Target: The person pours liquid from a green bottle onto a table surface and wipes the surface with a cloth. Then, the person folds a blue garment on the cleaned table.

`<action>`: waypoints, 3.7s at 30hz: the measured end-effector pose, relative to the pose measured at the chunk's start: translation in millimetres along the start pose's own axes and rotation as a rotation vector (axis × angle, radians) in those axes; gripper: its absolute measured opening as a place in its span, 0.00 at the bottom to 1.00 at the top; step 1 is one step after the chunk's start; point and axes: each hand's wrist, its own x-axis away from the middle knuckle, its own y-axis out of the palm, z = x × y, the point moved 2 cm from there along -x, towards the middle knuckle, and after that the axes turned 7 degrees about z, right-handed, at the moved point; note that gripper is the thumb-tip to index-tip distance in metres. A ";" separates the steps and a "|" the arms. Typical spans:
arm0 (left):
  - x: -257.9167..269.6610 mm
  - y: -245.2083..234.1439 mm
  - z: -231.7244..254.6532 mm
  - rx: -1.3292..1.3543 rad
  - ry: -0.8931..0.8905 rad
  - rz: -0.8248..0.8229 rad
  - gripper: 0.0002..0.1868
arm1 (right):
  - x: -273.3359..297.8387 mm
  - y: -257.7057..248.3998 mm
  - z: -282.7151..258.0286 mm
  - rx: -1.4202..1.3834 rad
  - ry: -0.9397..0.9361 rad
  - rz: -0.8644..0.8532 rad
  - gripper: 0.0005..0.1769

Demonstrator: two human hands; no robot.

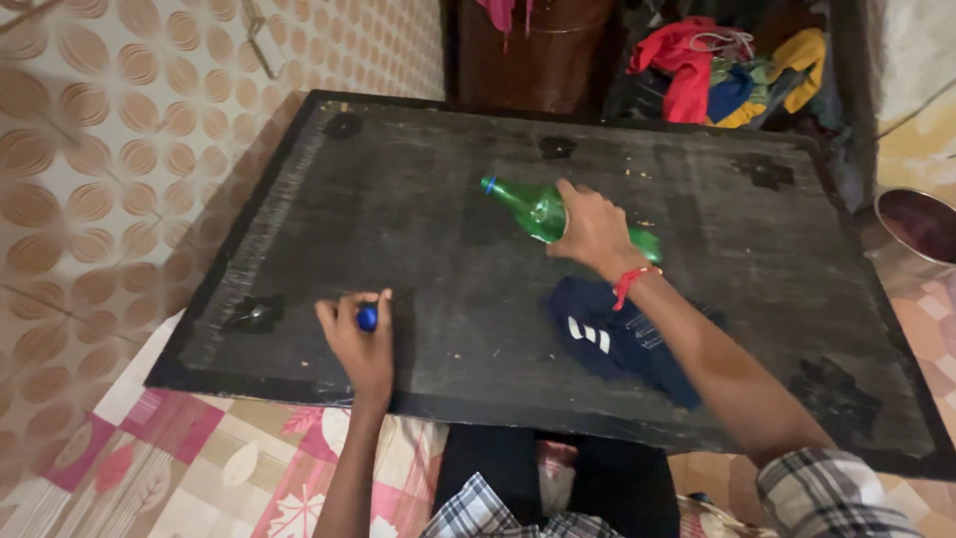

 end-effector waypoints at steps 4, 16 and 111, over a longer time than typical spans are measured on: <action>-10.4 -3.7 -10.6 -0.012 0.097 0.088 0.12 | -14.5 23.4 8.3 0.080 0.031 -0.077 0.47; -10.8 -2.8 -25.4 -0.032 -0.109 0.184 0.14 | -21.8 46.5 18.5 0.101 0.021 -0.069 0.52; -29.4 -102.4 -16.4 0.125 -0.149 0.282 0.29 | 34.3 8.1 -32.1 -0.092 -0.079 -0.194 0.50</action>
